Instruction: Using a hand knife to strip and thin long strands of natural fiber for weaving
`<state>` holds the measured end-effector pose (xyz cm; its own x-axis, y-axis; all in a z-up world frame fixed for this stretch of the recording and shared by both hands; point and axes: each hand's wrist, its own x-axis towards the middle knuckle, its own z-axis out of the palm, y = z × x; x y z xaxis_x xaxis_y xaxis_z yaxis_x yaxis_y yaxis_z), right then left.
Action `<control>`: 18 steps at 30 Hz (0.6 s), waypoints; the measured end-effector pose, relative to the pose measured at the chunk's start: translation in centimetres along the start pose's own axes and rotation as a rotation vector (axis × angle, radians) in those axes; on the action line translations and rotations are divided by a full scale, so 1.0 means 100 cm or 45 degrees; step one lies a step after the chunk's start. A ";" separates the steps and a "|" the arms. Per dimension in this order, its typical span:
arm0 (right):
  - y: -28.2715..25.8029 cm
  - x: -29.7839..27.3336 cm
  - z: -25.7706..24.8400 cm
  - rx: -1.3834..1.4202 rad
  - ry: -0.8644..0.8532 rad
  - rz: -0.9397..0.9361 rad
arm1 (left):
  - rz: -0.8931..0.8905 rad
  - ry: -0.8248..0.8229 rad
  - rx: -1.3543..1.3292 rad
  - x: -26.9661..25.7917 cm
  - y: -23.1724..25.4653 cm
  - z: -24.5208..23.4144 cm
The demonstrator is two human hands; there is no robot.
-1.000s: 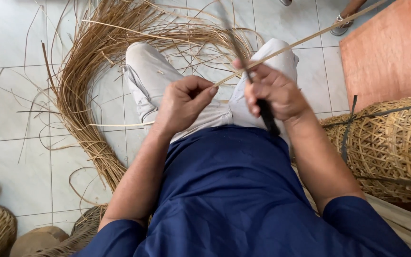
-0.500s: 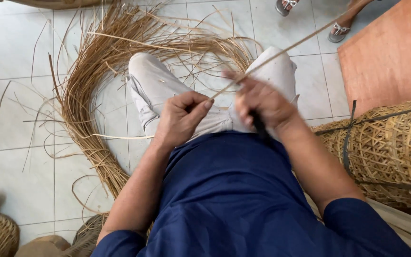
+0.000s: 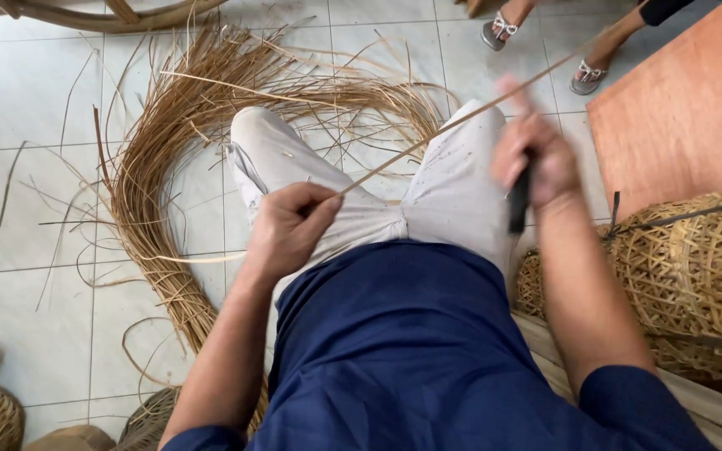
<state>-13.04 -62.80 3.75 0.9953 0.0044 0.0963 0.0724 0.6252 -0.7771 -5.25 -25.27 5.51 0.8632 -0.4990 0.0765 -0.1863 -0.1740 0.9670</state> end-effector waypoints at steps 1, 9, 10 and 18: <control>0.029 -0.006 0.000 0.079 -0.081 0.080 | 0.053 0.002 0.071 0.003 0.005 0.008; 0.052 0.003 0.044 0.101 -0.235 0.069 | 0.107 -0.151 -0.150 0.027 0.011 0.042; 0.044 0.006 0.042 0.050 -0.240 0.036 | 0.034 -0.199 -0.211 0.027 0.006 0.036; 0.029 0.008 0.044 -0.075 -0.265 0.023 | -0.214 -0.157 -0.186 0.004 -0.033 -0.014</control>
<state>-12.30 -57.57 4.29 0.9623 0.1801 0.2041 0.0647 0.5769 -0.8143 -3.61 -23.71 2.70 0.8110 -0.5747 -0.1100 0.0325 -0.1436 0.9891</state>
